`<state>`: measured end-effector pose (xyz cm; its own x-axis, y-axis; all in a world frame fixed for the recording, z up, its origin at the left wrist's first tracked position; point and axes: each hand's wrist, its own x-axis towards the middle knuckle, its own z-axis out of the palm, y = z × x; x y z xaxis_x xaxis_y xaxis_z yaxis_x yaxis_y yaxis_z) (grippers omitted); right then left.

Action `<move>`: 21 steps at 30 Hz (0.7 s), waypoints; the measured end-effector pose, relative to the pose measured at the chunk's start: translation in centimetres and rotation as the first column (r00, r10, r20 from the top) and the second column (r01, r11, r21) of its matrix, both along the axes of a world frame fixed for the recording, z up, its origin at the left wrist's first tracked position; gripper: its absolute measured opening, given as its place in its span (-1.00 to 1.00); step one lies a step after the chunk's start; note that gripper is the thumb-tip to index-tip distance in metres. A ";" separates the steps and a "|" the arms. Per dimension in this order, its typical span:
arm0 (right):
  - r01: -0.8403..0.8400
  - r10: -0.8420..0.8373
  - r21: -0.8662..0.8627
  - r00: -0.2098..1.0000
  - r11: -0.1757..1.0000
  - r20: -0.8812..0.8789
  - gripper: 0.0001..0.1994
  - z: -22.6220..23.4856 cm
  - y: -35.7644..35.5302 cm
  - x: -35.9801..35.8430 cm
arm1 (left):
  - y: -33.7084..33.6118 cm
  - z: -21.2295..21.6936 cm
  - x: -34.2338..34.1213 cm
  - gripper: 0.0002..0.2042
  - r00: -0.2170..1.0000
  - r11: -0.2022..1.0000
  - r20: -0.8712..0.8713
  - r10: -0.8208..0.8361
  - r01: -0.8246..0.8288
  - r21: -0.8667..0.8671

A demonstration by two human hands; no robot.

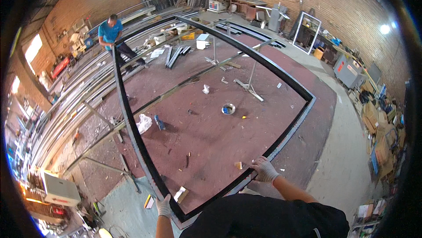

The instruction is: The person assembles a large rectangular window frame by hand, positioning and aligning metal profiles on a workbench. They repeatedly adjust the frame corners and use a corner crimping machine to secure the joints. The person handles the frame multiple times, repositioning it for each corner operation.

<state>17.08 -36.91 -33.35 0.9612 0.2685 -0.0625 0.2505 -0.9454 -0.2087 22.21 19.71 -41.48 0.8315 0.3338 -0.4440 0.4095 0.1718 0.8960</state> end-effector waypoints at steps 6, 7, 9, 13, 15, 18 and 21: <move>-0.044 0.042 -0.090 0.999 0.995 -0.025 -0.33 -0.2 -10.1 2.7 | -2.4 1.8 0.2 -0.11 0.970 0.491 -0.234 0.069 0.171 0.854; -0.053 0.047 -0.105 0.997 0.993 -0.060 -0.29 -0.5 -11.9 3.5 | -3.5 3.0 -0.2 -0.10 0.953 0.456 -0.271 0.136 0.183 0.871; -0.084 0.078 -0.128 0.996 0.988 -0.053 -0.21 -1.0 -15.7 4.5 | -7.6 4.2 -0.7 -0.10 0.952 0.264 -0.253 0.174 0.203 0.943; -0.092 0.090 -0.081 0.995 0.992 -0.034 -0.19 -1.5 -20.9 5.5 | -14.0 5.6 -3.9 -0.15 0.962 0.161 -0.166 -0.217 0.203 0.966; -0.097 0.096 -0.044 0.995 0.994 -0.027 -0.21 -1.4 -22.7 6.1 | -17.2 4.8 -6.3 -0.19 0.876 0.210 -0.150 -0.458 0.270 0.940; -0.108 0.108 -0.035 0.994 0.994 -0.020 -0.23 -1.3 -23.8 6.4 | -19.9 3.4 -8.3 -0.20 0.702 0.015 -0.454 -0.549 0.551 0.834; -0.103 0.102 0.014 0.994 0.995 0.044 -0.27 -1.7 -24.0 6.3 | -20.6 3.0 -9.1 -0.28 0.719 0.044 -0.381 -0.581 0.496 0.867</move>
